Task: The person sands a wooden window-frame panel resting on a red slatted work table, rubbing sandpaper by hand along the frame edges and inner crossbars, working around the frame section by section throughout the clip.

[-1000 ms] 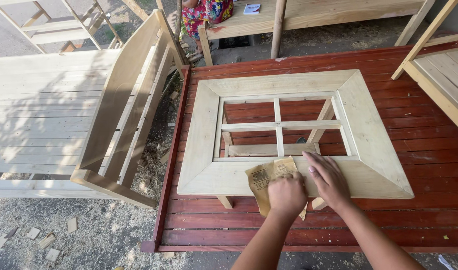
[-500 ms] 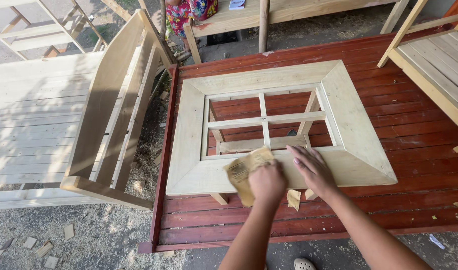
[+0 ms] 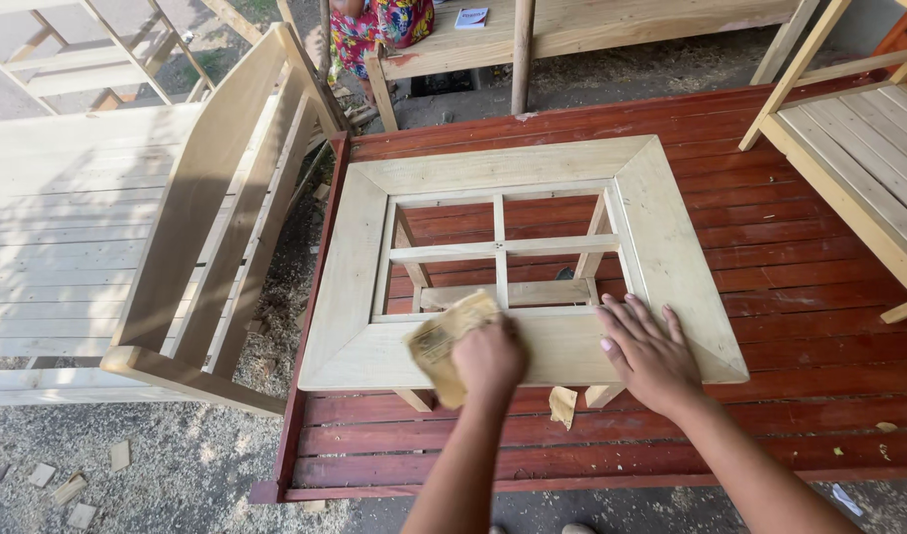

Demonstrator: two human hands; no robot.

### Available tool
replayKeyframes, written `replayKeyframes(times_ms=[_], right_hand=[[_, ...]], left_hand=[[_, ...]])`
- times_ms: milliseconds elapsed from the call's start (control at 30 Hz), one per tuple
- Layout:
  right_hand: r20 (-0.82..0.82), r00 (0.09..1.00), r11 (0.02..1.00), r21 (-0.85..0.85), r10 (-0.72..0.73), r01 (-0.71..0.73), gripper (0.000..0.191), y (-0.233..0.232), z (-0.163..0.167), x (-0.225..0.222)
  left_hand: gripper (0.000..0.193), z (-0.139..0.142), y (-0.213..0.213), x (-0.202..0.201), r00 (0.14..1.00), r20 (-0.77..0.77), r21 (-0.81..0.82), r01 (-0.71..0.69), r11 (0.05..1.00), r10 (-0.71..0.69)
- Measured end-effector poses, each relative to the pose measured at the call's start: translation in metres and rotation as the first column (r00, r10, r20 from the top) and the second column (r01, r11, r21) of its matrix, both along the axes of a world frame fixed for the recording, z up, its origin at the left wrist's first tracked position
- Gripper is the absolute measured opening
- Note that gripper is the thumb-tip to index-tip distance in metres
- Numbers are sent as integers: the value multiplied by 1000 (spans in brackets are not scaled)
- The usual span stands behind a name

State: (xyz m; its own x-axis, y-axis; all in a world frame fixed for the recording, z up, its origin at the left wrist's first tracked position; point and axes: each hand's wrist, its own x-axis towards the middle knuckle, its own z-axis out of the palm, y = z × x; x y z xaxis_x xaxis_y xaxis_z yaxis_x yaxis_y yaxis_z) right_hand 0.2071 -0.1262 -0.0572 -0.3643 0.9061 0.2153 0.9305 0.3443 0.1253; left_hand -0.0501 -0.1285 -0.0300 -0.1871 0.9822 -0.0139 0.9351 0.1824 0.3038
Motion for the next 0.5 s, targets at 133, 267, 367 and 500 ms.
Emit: replayKeyframes(times_ms=[133, 267, 367, 500], right_hand=[[-42, 998, 996, -62, 54, -57, 59, 0, 7, 3], [-76, 990, 987, -93, 121, -128, 59, -3, 12, 7], [-51, 991, 990, -72, 122, -125, 59, -5, 12, 4], [-48, 989, 989, -29, 142, -144, 59, -5, 13, -4]], left_hand=[[34, -8, 3, 49, 973, 22, 238, 219, 946, -231], [37, 6, 7, -55, 997, -47, 76, -51, 996, 54], [35, 18, 7, -89, 978, 16, 18, -210, 978, 209], [33, 18, 8, 12, 999, -40, 72, -31, 997, 34]])
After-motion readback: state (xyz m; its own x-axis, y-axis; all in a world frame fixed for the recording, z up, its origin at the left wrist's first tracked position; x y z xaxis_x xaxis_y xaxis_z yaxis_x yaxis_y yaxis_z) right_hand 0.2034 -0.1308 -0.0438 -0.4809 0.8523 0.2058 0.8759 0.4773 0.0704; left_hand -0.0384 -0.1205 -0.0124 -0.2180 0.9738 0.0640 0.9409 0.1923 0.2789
